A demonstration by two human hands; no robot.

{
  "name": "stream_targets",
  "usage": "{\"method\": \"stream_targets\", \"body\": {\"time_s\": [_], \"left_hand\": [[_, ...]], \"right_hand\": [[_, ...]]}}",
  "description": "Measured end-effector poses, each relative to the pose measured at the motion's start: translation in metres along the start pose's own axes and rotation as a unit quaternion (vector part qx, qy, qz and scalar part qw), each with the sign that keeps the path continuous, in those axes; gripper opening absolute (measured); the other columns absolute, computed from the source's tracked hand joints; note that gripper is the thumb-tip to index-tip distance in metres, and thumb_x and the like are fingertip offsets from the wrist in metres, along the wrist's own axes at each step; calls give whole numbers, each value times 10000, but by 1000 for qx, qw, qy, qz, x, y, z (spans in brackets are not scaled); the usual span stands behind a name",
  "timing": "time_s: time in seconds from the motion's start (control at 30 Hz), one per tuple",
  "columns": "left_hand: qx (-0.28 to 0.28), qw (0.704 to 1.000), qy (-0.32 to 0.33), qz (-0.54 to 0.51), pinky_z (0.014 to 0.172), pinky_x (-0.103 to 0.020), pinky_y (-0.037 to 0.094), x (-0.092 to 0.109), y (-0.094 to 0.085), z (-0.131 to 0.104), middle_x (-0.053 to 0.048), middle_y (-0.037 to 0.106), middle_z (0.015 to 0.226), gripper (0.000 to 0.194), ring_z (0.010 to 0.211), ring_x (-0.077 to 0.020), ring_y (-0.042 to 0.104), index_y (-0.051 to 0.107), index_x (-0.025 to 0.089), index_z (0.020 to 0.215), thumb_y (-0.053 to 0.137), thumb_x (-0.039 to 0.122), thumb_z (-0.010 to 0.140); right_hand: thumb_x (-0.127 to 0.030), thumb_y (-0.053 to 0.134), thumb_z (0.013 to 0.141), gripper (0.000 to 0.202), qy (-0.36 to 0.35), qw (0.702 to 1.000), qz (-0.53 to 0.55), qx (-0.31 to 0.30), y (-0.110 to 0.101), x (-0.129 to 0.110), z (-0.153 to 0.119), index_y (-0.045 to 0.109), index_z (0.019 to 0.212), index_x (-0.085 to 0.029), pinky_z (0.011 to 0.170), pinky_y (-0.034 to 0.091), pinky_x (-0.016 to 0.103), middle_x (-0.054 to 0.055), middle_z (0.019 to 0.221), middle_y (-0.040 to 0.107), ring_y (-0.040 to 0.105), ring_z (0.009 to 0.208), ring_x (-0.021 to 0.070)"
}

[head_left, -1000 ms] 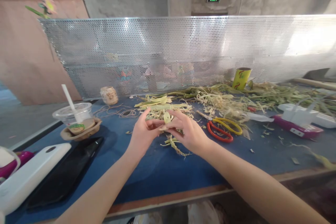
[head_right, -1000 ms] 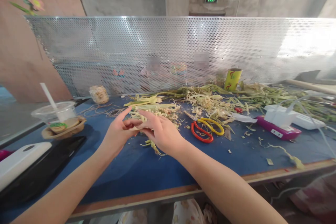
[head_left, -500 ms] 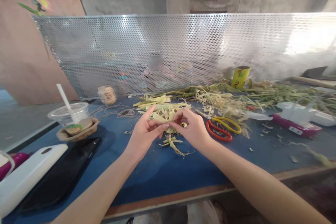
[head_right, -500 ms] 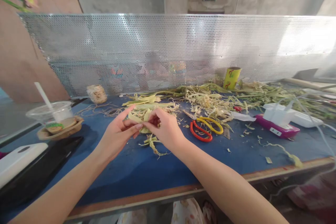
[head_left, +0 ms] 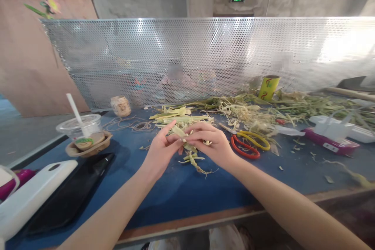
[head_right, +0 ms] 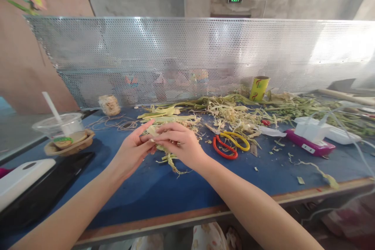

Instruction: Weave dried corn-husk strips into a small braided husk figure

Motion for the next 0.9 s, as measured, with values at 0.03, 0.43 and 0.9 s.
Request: {"method": "stream_targets", "body": {"time_s": [0.03, 0.43, 0.9], "left_hand": [[0, 1000, 0, 2, 563, -230, 356, 0, 0, 0, 59, 584, 565, 947, 512, -78, 467, 194, 69, 1416, 731, 222, 652], [2, 999, 20, 45, 623, -237, 385, -1, -3, 1, 67, 561, 556, 838, 546, -81, 483, 203, 107, 1421, 669, 238, 737], [-20, 991, 71, 116, 666, -238, 444, 1, -5, -4, -11, 672, 838, 872, 654, -103, 554, 174, 212, 1441, 665, 165, 721]], "right_hand": [[-171, 557, 830, 129, 0, 1000, 3, -12, 0, 0, 0, 674, 831, -226, 651, 502, 270, 45, 884, 657, 603, 750, 133], [-147, 564, 815, 92, -5, 998, -63, -28, -4, 0, 1, 644, 790, -183, 604, 503, 244, 49, 780, 620, 581, 717, 131], [-167, 621, 691, 111, 228, 968, 99, -19, -3, 11, 3, 526, 744, -186, 613, 505, 225, -14, 719, 534, 543, 661, 93]]}}
Point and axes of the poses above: each hand's wrist, its own z-axis towards the middle knuckle, its own y-axis out of the palm, x = y × z, the point moved 1 cm from there along z, towards the middle knuckle
